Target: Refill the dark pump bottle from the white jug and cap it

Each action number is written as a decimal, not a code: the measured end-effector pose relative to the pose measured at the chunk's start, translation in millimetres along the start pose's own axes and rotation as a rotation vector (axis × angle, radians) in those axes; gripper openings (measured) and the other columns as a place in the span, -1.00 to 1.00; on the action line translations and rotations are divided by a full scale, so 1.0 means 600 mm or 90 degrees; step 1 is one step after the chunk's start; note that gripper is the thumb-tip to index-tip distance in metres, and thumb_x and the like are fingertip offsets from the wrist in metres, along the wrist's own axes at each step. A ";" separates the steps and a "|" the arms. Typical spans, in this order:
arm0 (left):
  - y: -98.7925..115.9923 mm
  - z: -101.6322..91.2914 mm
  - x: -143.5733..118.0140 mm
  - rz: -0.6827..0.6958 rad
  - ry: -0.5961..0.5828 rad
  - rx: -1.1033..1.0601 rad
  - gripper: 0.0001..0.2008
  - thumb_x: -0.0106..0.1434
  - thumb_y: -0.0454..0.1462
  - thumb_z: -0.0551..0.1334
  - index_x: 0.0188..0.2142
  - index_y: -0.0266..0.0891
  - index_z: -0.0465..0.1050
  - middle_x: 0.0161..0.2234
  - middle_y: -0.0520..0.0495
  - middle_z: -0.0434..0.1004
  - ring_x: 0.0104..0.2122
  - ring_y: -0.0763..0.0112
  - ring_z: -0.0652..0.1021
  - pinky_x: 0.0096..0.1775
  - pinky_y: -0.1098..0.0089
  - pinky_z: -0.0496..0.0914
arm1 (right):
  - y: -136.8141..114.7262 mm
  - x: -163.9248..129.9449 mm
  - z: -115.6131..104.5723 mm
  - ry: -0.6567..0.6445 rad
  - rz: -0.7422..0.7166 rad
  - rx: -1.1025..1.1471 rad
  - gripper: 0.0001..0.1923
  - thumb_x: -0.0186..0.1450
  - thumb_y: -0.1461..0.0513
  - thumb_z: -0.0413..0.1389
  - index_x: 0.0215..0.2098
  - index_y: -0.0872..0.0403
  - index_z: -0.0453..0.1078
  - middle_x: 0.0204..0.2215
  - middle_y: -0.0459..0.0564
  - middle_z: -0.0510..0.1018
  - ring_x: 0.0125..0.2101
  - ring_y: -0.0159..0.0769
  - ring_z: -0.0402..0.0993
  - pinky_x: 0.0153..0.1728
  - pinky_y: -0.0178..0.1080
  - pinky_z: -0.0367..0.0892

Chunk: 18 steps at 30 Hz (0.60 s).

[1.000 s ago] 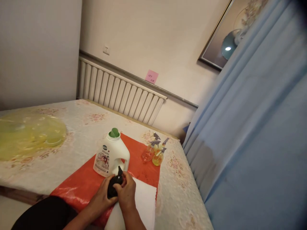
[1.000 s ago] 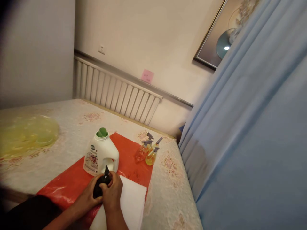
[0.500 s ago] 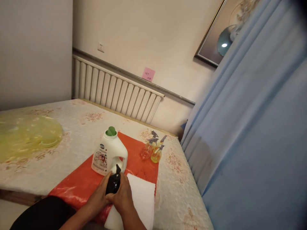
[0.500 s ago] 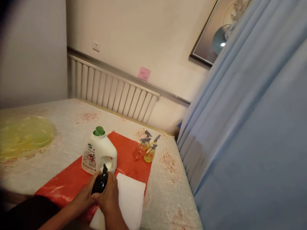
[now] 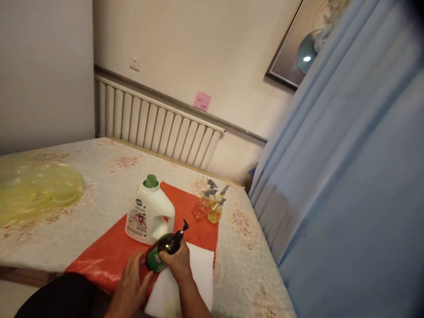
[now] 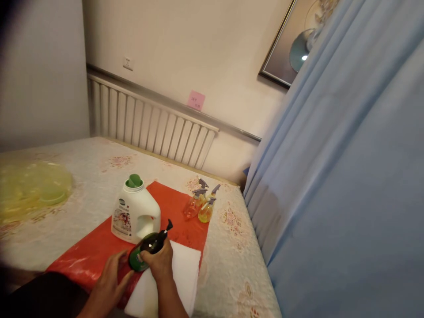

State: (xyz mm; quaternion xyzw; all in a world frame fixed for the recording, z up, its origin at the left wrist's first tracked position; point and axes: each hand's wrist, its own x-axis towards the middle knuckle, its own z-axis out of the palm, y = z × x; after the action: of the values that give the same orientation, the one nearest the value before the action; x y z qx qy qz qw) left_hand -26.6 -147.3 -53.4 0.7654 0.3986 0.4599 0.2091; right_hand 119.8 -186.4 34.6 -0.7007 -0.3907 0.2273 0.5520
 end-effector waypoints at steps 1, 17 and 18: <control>0.001 -0.001 -0.005 0.024 -0.017 0.005 -0.58 0.27 -0.12 0.12 0.07 -0.23 0.23 -0.04 -0.21 0.40 -0.04 0.10 0.52 -0.01 0.07 0.47 | -0.001 0.003 -0.007 0.009 0.008 0.018 -0.49 -0.11 0.25 0.30 -0.15 0.11 0.44 -0.32 -0.03 0.63 -0.30 -0.17 0.57 -0.24 -0.24 0.46; 0.020 0.054 -0.048 0.263 -0.295 0.152 -0.60 0.00 -0.42 0.23 -0.15 -0.09 0.54 -0.05 -0.09 0.60 -0.05 0.14 0.56 -0.01 0.25 0.46 | 0.047 0.108 -0.203 0.237 -0.005 -0.172 -0.49 -0.09 0.17 0.28 -0.14 0.12 0.46 -0.29 0.05 0.64 -0.28 -0.11 0.57 -0.20 -0.20 0.43; 0.026 0.054 -0.047 0.248 -0.303 0.162 -0.59 -0.03 -0.45 0.21 -0.17 -0.10 0.54 -0.04 -0.09 0.59 -0.03 0.13 0.55 0.00 0.24 0.44 | 0.053 0.116 -0.211 0.248 -0.007 -0.186 -0.49 -0.09 0.18 0.28 -0.14 0.12 0.46 -0.27 0.07 0.63 -0.26 -0.10 0.56 -0.18 -0.19 0.43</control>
State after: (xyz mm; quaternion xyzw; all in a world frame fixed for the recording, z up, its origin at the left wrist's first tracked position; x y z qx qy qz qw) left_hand 0.9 -177.9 -73.6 0.9332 0.2388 0.2461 0.1073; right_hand 265.2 -208.9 48.5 -0.8019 -0.3093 0.0261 0.5105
